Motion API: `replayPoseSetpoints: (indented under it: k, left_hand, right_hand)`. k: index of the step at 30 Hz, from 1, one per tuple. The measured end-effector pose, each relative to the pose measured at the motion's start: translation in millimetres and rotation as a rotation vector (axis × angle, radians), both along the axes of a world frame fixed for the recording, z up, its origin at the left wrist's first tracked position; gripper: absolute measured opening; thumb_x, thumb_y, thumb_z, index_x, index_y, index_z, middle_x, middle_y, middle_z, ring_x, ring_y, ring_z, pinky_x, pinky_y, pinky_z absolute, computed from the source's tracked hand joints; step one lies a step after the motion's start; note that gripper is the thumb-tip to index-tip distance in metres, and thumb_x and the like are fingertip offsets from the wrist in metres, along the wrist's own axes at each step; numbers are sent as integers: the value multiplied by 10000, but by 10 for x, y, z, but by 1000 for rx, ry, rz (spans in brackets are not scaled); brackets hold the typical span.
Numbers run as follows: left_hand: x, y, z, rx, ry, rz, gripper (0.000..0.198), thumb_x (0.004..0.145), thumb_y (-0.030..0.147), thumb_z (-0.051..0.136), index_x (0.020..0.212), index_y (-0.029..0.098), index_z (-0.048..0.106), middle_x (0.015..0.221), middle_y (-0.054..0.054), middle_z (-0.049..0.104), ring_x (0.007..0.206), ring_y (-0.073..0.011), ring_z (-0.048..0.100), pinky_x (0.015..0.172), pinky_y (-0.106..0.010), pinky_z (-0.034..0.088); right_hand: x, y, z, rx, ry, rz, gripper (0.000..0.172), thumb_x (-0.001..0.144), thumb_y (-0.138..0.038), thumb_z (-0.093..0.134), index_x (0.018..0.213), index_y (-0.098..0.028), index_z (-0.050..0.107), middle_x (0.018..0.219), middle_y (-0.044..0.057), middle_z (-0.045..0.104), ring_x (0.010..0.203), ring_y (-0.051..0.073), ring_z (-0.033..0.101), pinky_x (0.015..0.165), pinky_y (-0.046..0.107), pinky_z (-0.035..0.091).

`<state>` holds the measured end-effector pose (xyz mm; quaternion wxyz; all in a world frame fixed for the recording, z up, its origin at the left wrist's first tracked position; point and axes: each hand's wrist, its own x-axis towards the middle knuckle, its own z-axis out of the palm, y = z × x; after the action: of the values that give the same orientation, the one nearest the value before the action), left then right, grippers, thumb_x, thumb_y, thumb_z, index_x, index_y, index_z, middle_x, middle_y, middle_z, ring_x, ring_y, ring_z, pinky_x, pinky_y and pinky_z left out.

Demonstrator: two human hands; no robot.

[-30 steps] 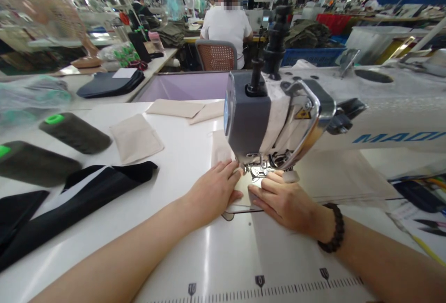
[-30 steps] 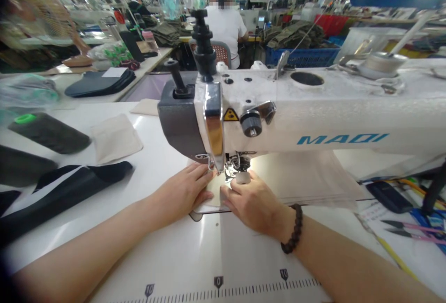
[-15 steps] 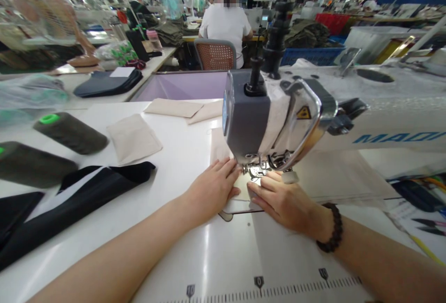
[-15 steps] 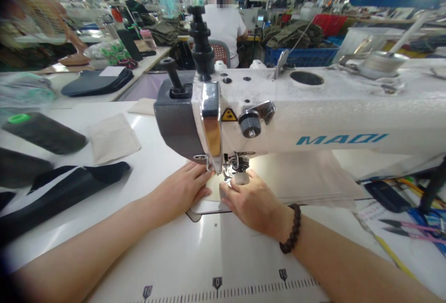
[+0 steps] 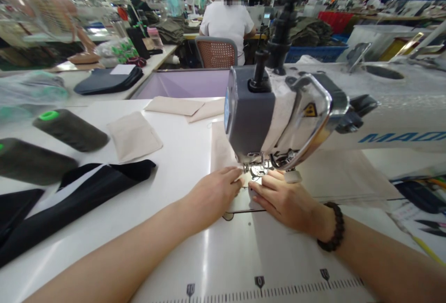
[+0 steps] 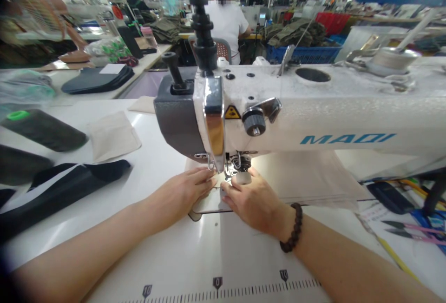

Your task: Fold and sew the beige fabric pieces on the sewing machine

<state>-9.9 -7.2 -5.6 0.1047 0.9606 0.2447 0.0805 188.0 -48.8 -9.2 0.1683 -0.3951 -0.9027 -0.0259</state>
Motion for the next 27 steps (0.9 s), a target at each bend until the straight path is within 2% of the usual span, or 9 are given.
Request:
replayPoseSetpoints:
  k: [3, 7, 11, 19, 27]
  left_hand:
    - [31, 41, -19, 70, 48, -25, 188, 885, 106, 383, 988, 84, 537, 998, -90, 530, 1074, -215, 445, 997, -348, 350]
    - [51, 81, -35, 83, 43, 60, 195, 871, 143, 440, 1040, 84, 518, 1059, -101, 510, 1049, -227, 460, 958, -361, 394]
    - [53, 106, -36, 62, 31, 98, 182, 865, 154, 455, 1016, 87, 532, 1025, -105, 521, 993, -232, 484, 904, -374, 434]
    - [63, 105, -21, 83, 23, 92, 202, 858, 137, 465, 1037, 76, 533, 1019, -114, 531, 997, -241, 484, 876, -375, 449]
    - [57, 113, 18, 120, 55, 111, 221, 867, 186, 474, 1054, 86, 537, 1003, -108, 545, 955, -238, 495, 846, -371, 453]
  right_hand:
    - [-15, 13, 6, -10, -8, -67, 203, 874, -234, 466, 985, -133, 602, 740, 68, 581, 702, 190, 515, 686, 320, 369]
    - [-28, 22, 26, -48, -14, -104, 208, 847, -222, 515, 1019, -131, 587, 803, 85, 588, 744, 193, 524, 703, 316, 373]
    - [-34, 23, 41, -97, -15, -116, 180, 843, -214, 519, 990, -139, 590, 807, 85, 583, 770, 199, 532, 710, 314, 371]
    - [-27, 25, 39, -120, -9, -115, 174, 844, -218, 515, 986, -142, 581, 852, 98, 591, 821, 215, 531, 746, 323, 371]
    - [-28, 27, 48, -88, -1, -113, 175, 845, -219, 511, 976, -139, 593, 809, 80, 594, 748, 200, 524, 691, 311, 369]
